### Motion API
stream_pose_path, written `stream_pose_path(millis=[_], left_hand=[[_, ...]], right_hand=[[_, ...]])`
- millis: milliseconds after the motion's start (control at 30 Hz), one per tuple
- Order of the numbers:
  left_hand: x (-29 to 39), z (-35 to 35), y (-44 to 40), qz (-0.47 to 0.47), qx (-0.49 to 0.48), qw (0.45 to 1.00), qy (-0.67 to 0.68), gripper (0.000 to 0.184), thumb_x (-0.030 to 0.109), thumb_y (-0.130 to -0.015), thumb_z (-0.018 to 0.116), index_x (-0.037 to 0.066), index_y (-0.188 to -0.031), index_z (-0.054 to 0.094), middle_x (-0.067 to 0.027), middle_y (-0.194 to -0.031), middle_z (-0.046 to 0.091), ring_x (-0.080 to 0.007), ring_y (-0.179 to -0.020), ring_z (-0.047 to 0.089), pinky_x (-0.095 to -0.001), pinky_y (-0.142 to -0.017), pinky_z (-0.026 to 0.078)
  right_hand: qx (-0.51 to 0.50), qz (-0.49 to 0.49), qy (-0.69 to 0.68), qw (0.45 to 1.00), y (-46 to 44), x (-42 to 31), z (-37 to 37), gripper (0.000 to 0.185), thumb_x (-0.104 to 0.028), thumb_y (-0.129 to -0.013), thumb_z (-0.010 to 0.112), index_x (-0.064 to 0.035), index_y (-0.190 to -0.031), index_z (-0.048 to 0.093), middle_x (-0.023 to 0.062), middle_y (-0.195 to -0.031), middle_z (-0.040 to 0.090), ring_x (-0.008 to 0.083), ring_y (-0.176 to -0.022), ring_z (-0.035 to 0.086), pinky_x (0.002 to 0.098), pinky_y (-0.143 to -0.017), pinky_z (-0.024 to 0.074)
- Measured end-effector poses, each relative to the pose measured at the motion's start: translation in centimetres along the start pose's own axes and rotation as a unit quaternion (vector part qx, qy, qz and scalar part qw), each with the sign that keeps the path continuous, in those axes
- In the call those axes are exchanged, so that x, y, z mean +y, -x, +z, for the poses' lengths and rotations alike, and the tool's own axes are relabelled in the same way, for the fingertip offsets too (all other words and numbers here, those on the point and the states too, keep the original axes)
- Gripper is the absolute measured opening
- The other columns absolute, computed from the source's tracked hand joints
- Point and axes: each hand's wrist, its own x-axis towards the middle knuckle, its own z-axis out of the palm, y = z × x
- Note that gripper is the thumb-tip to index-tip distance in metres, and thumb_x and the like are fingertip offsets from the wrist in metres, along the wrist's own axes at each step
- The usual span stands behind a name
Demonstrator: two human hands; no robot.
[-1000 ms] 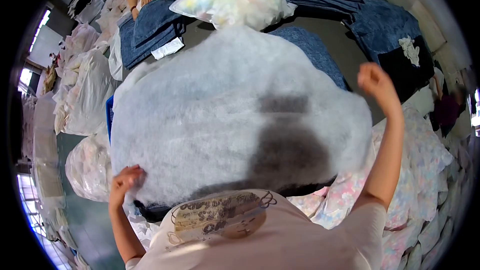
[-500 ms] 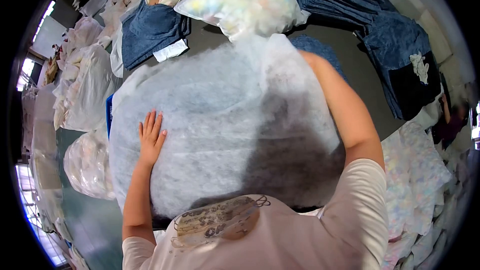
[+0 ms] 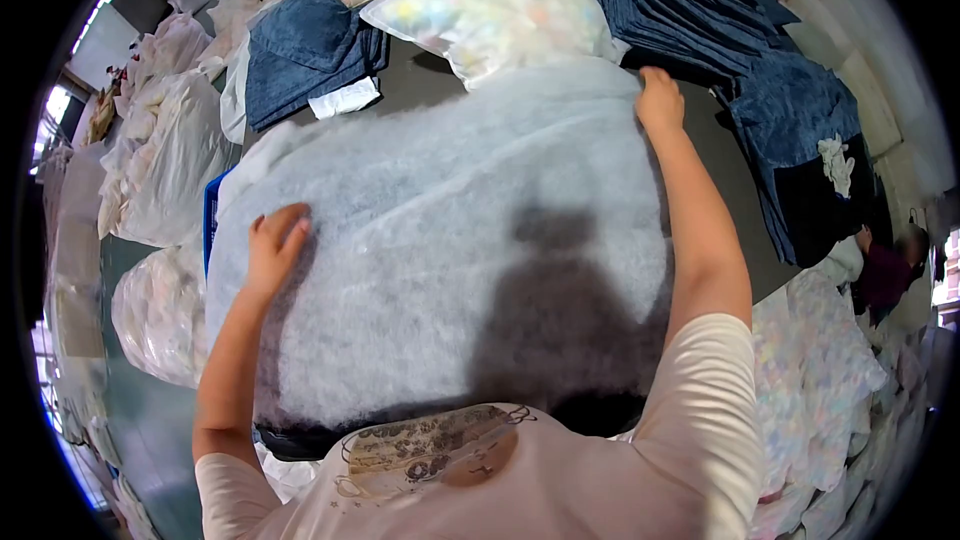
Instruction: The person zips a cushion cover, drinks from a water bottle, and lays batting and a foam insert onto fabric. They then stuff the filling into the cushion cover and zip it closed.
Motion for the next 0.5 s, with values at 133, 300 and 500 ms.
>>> stream_pose_path(millis=[133,300,500], left_hand=[[-0.4,-0.2,-5.5,0.063,0.074,0.992,0.076,0.030,0.026,-0.094,0.063,0.004,-0.114,0.067,-0.0153,-0.116,0.067,-0.0287,-0.093,0.065,-0.0345,-0.070,0.051],[-6.4,4.7,-11.5,0.015,-0.080,0.997,-0.011,0.051,0.050,-0.099,0.048,0.011,-0.128,0.064,-0.0135,-0.130,0.063,-0.0333,-0.124,0.055,-0.0365,-0.105,0.042],[-11.1,6.5,-16.0,-0.194,-0.180,0.950,0.168,0.076,0.067,-0.092,0.049,0.006,-0.136,0.055,-0.0209,-0.135,0.059,-0.0305,-0.130,0.052,-0.0384,-0.109,0.037]], right_hand=[[-0.173,-0.122,-0.180,0.961,-2.0,-6.7,-4.1,0.026,-0.015,-0.087,0.060,-0.0084,-0.111,0.069,0.0104,-0.124,0.065,0.0278,-0.116,0.059,0.0385,-0.096,0.0477],[-0.393,-0.152,-0.110,0.900,-0.4,-8.2,3.0,0.060,-0.054,-0.088,0.061,-0.0076,-0.125,0.065,0.0166,-0.129,0.063,0.0318,-0.118,0.059,0.0382,-0.099,0.0459],[-0.454,-0.116,-0.016,0.883,-1.0,-8.7,5.1,0.094,-0.077,-0.074,0.060,-0.0053,-0.135,0.058,0.0213,-0.135,0.058,0.0353,-0.126,0.054,0.0414,-0.105,0.0419]])
